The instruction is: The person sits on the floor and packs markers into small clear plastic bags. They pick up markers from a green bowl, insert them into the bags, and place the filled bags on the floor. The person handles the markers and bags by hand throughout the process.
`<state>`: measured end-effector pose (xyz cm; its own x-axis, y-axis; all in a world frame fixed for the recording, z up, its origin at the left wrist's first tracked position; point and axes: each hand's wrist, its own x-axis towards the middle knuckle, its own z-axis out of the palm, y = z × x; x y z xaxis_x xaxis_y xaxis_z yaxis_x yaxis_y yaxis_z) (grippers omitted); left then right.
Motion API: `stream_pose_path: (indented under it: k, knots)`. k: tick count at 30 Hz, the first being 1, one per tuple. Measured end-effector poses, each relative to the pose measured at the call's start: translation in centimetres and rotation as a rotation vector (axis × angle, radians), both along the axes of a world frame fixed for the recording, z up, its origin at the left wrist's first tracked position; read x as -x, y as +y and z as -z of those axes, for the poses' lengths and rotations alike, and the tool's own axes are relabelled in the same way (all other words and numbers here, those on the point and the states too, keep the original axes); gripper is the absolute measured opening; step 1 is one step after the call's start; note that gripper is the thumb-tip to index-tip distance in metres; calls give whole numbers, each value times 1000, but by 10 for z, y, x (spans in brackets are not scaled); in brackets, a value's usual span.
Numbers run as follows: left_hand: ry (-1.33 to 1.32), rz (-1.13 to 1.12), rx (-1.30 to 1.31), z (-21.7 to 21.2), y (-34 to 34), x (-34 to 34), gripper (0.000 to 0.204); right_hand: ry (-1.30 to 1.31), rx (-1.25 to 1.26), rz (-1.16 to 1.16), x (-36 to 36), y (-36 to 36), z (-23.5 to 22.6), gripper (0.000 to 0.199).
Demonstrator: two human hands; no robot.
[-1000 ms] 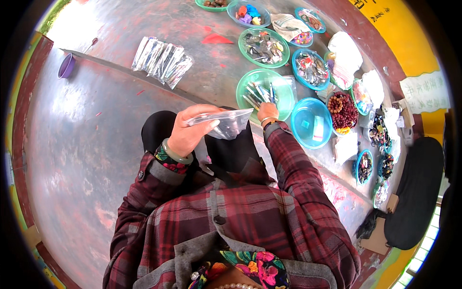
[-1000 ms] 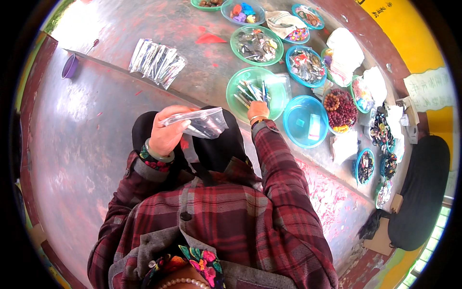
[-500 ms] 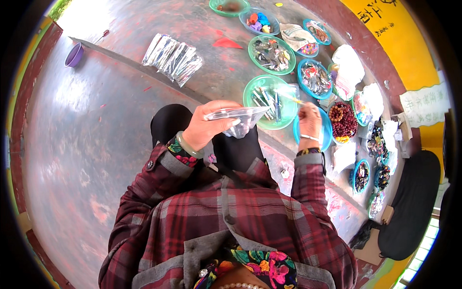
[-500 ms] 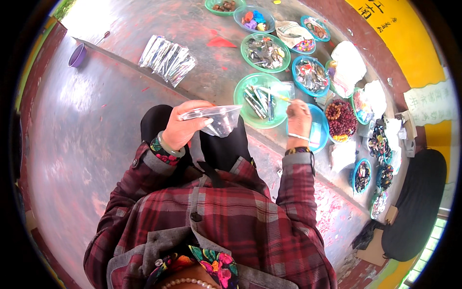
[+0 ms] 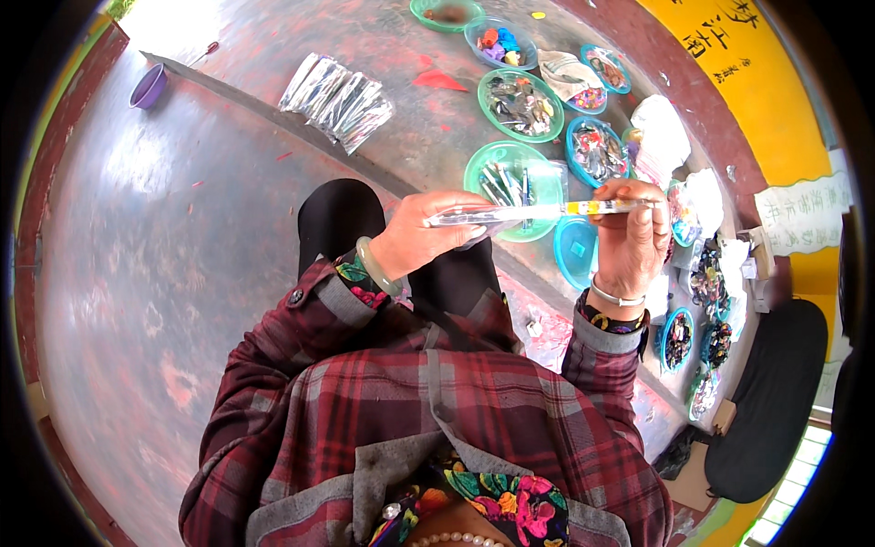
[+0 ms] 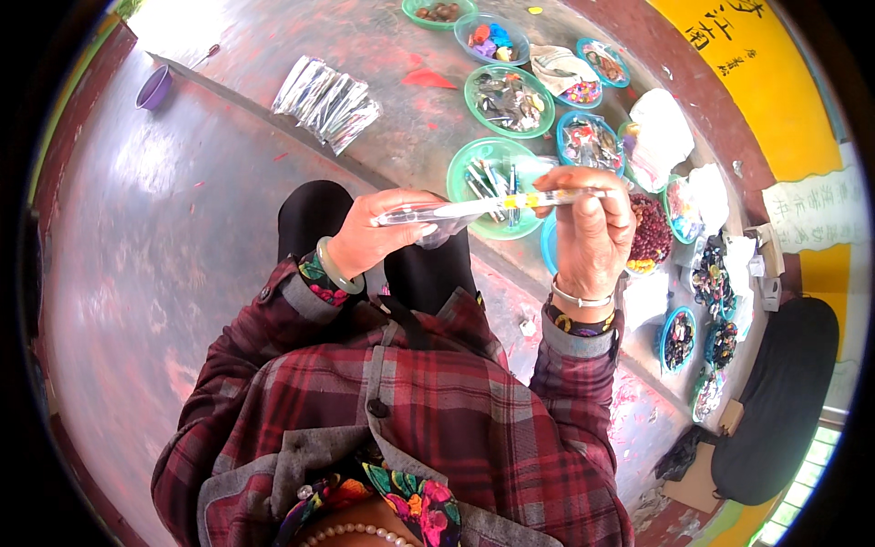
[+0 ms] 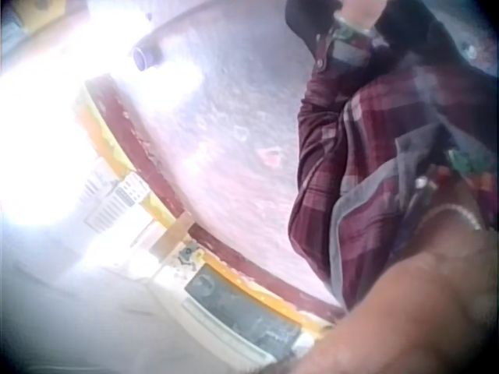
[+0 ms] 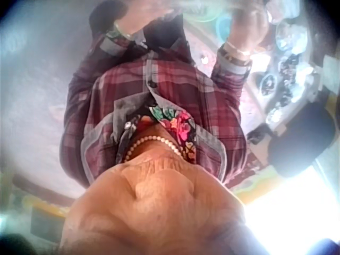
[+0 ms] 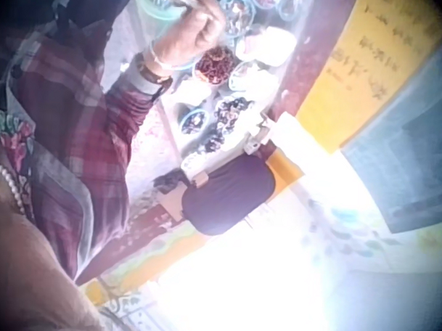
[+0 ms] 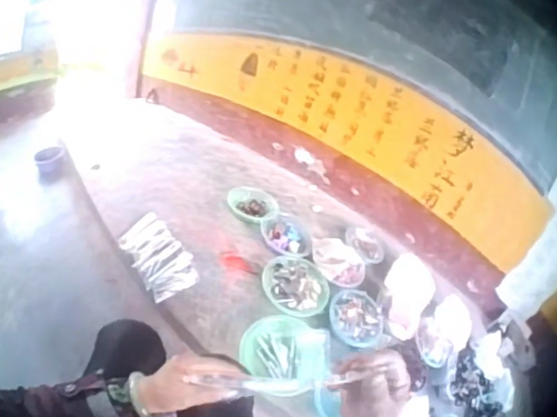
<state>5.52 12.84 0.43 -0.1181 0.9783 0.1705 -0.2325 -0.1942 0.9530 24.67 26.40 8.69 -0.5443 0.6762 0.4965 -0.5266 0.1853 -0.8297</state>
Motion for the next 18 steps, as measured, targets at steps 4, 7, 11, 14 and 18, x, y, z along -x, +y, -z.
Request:
stream_pose_path:
  k: [4,7,11,14,18]
  knots:
    - [82,-34,-1,3,0,2,29,-119,-113,-24,16,-7,-12,21]
    - [117,-39,28,6,0,2,30,-188,-167,-45,22,-8,-16,18]
    - [53,-7,35,1,0,0,30,-276,-220,-113,27,-9,-24,16]
    - [31,-9,4,-3,0,-1,30,-304,-227,-171,26,-8,-31,15]
    - [32,-24,10,-1,0,-1,30,-364,-309,-130,23,-5,-35,13]
